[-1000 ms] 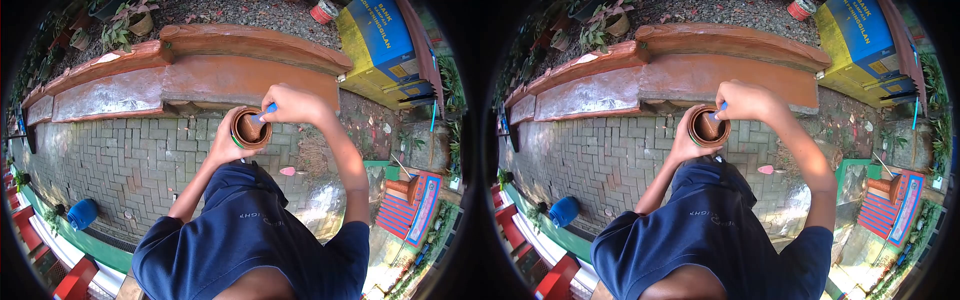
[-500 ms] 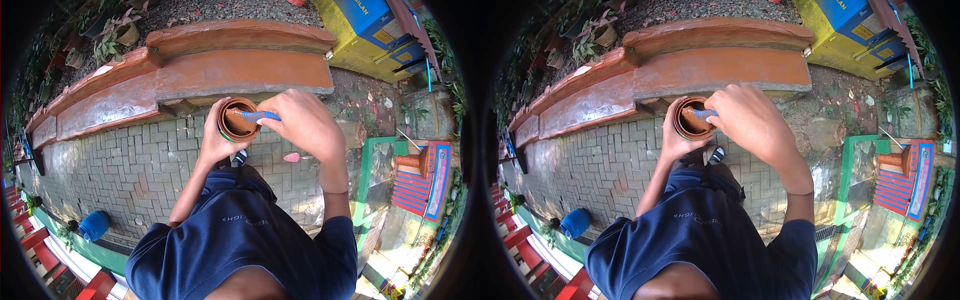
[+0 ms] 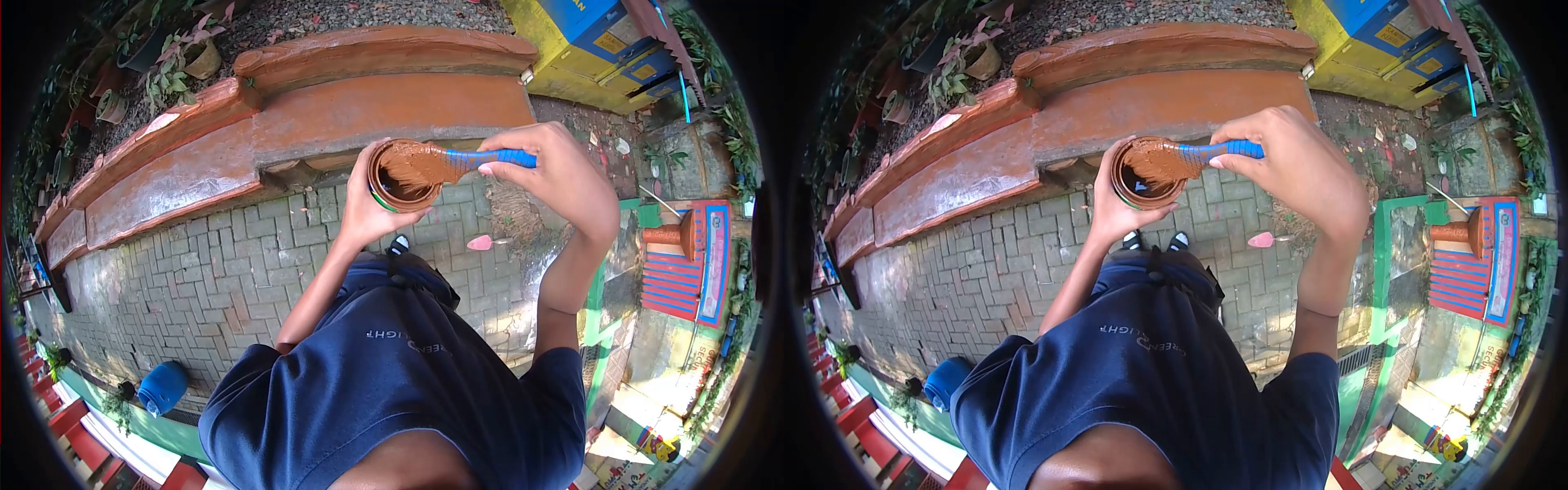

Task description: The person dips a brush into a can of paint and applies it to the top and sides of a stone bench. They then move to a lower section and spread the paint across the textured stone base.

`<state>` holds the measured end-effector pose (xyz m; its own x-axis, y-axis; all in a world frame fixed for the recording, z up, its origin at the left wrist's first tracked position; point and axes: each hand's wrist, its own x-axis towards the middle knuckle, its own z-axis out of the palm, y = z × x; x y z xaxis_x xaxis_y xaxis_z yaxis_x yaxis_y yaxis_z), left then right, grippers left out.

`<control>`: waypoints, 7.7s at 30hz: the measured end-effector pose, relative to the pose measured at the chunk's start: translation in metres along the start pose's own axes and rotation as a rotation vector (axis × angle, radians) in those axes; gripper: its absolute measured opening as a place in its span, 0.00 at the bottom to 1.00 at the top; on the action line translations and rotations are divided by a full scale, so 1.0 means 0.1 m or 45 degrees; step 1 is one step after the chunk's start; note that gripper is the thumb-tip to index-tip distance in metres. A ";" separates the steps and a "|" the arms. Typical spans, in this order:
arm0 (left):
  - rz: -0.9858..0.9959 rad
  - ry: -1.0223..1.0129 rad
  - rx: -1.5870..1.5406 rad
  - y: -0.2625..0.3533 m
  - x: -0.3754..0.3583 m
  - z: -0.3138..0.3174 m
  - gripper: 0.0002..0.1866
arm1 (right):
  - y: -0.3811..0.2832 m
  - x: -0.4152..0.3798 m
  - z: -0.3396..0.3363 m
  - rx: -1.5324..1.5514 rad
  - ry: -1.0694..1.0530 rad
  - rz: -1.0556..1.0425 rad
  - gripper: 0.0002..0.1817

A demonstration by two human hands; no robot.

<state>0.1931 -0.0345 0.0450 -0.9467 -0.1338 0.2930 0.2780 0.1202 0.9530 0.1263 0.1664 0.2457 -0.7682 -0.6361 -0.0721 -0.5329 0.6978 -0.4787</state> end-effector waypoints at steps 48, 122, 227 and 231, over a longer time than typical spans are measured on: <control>0.085 0.050 0.046 0.11 0.16 -0.37 0.54 | -0.10 0.19 -0.35 0.310 0.074 0.067 0.13; -0.397 0.883 0.607 -2.57 1.77 -4.42 0.57 | 1.32 7.92 3.87 0.029 -0.018 0.414 0.18; -0.701 0.825 0.813 -3.12 3.19 2.04 0.60 | 7.83 6.03 0.09 -0.984 -0.721 0.109 0.15; -0.710 0.852 0.816 -3.08 3.13 2.00 0.61 | 7.39 6.56 0.32 -0.484 -0.793 0.206 0.08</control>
<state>-0.2214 0.0832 -0.1724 -0.5787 -0.8156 -0.0017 -0.4853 0.3426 0.8044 -0.7602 0.2542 -0.1837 -0.5644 -0.5056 -0.6525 -0.6027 0.7926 -0.0929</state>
